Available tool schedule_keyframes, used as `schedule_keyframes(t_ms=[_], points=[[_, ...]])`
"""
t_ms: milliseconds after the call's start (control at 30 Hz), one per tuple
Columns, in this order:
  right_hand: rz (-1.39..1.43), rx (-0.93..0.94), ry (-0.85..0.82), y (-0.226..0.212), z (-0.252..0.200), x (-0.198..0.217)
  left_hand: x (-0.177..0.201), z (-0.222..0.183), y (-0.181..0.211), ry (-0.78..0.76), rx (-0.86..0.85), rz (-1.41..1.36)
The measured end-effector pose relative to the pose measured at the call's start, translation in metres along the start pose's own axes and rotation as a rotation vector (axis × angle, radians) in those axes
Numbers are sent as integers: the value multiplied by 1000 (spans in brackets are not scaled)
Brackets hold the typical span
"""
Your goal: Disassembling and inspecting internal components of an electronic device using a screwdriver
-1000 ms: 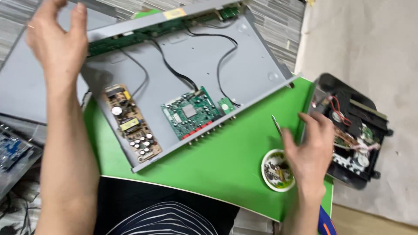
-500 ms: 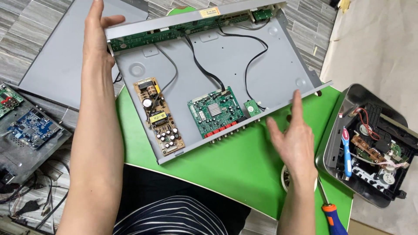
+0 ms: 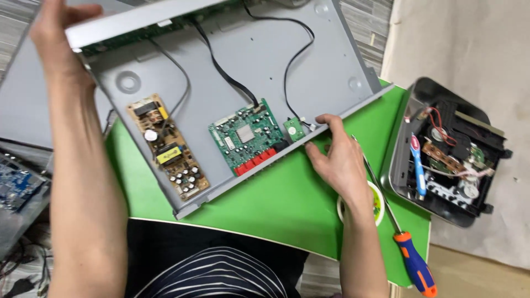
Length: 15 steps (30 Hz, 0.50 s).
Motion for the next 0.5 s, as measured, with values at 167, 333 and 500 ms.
schedule_keyframes(t_ms=[167, 333, 500], points=[[15, 13, -28, 5, 3, -3, 4, -5, 42, -21, -258, -8], [36, -26, -4, 12, 3, 0, -16, -20, 72, -75, -45, -223], [53, -52, -6, 20, 6, 0, -19, -24, 66, -149, -67, -235]])
Point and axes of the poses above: each hand's wrist, its own z-axis towards the middle knuckle, its own x-axis out of the back of the hand, y = z × x, the point moved 10 cm from there along z, towards the middle knuckle, and after that the axes turned 13 degrees about -x, right-handed, at the moved point
